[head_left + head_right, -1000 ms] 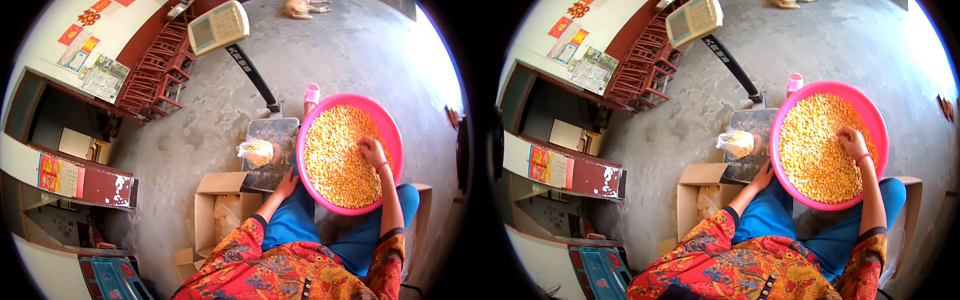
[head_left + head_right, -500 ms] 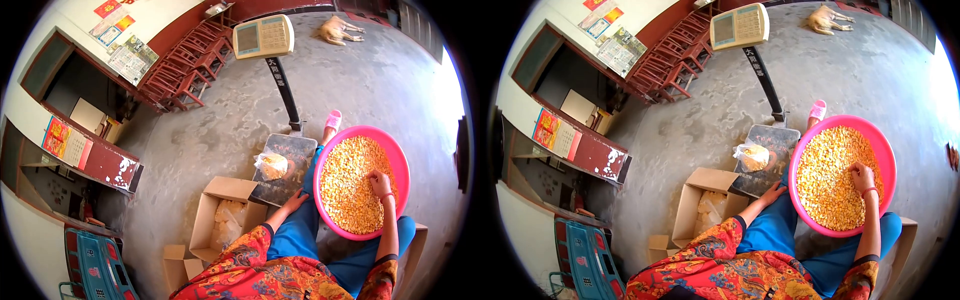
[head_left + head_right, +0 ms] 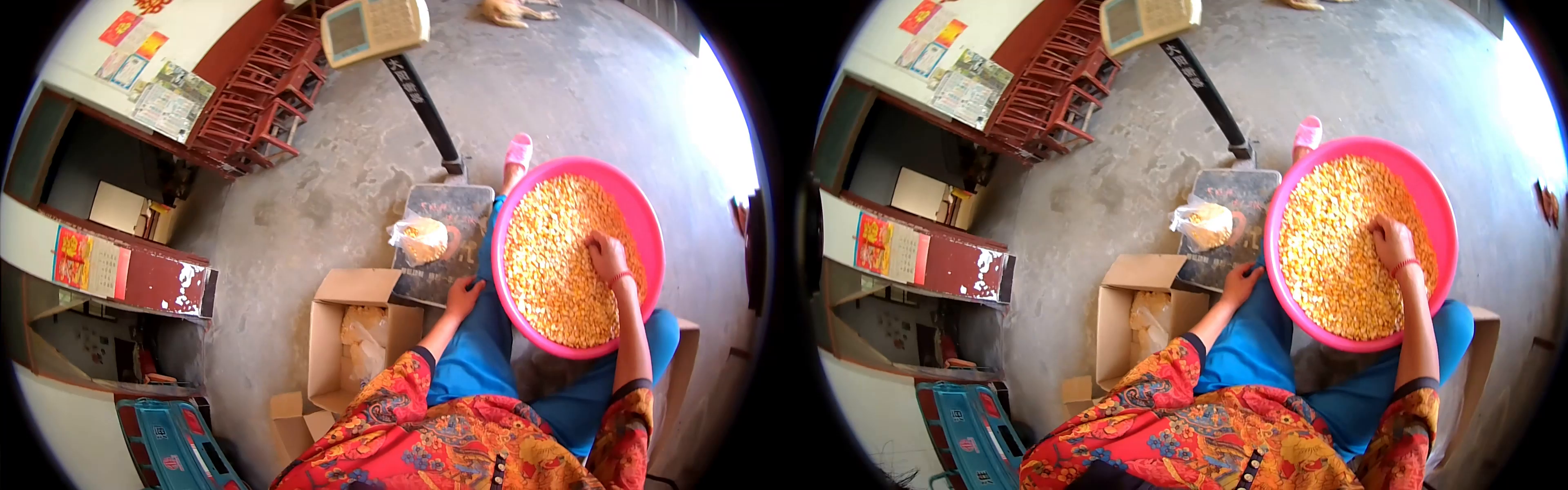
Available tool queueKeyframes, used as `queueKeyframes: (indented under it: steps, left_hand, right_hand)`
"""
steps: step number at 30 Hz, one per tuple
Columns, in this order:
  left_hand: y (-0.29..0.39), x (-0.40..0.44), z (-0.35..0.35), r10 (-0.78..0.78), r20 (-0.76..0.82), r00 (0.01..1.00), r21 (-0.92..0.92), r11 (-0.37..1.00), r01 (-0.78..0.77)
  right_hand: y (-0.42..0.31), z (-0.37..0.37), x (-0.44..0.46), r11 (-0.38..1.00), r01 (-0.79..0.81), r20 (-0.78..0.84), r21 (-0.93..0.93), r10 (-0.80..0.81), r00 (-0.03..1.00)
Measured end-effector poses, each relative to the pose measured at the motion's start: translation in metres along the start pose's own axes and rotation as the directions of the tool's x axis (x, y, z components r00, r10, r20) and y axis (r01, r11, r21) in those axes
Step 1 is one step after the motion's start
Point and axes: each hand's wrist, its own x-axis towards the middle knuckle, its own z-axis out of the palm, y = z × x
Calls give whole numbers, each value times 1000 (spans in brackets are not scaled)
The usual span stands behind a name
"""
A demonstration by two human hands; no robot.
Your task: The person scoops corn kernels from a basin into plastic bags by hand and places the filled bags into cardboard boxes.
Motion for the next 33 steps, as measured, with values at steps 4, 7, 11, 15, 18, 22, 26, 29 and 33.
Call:
queueKeyframes:
  steps: [4,7,11,15,18,22,26,29,33]
  left_hand:
    - [-2,1,3,50,-22,999,8,999,-50]
    - [3,0,0,55,-26,998,16,998,-54]
    - [12,-2,-2,33,9,999,-13,999,-33]
    - [11,0,-5,11,9,1000,-27,1000,-11]
    - [-9,22,-25,17,-211,977,-7,1000,-19]
    - [-25,63,-83,-128,-540,832,-260,965,-20]
    - [-37,102,-142,-136,-510,849,-377,923,-79]
    - [-31,119,-162,-238,-525,817,-335,940,59]
    - [-50,139,-169,-67,-817,572,160,928,338]
  right_hand:
    - [-1,0,0,999,27,-8,-31,-27,1000]
    - [-1,1,1,999,30,-8,-30,-30,1000]
    - [2,2,2,999,41,-5,-33,-41,999]
    - [3,3,2,997,67,-18,-37,-68,998]
    - [3,1,1,999,47,-7,-25,-47,999]
    - [1,2,0,999,46,1,2,-46,999]
    - [1,3,0,999,31,-10,-6,-31,999]
    - [-1,2,-1,1000,26,-7,6,-26,1000]
    - [-3,2,-1,1000,19,-16,6,-19,1000]
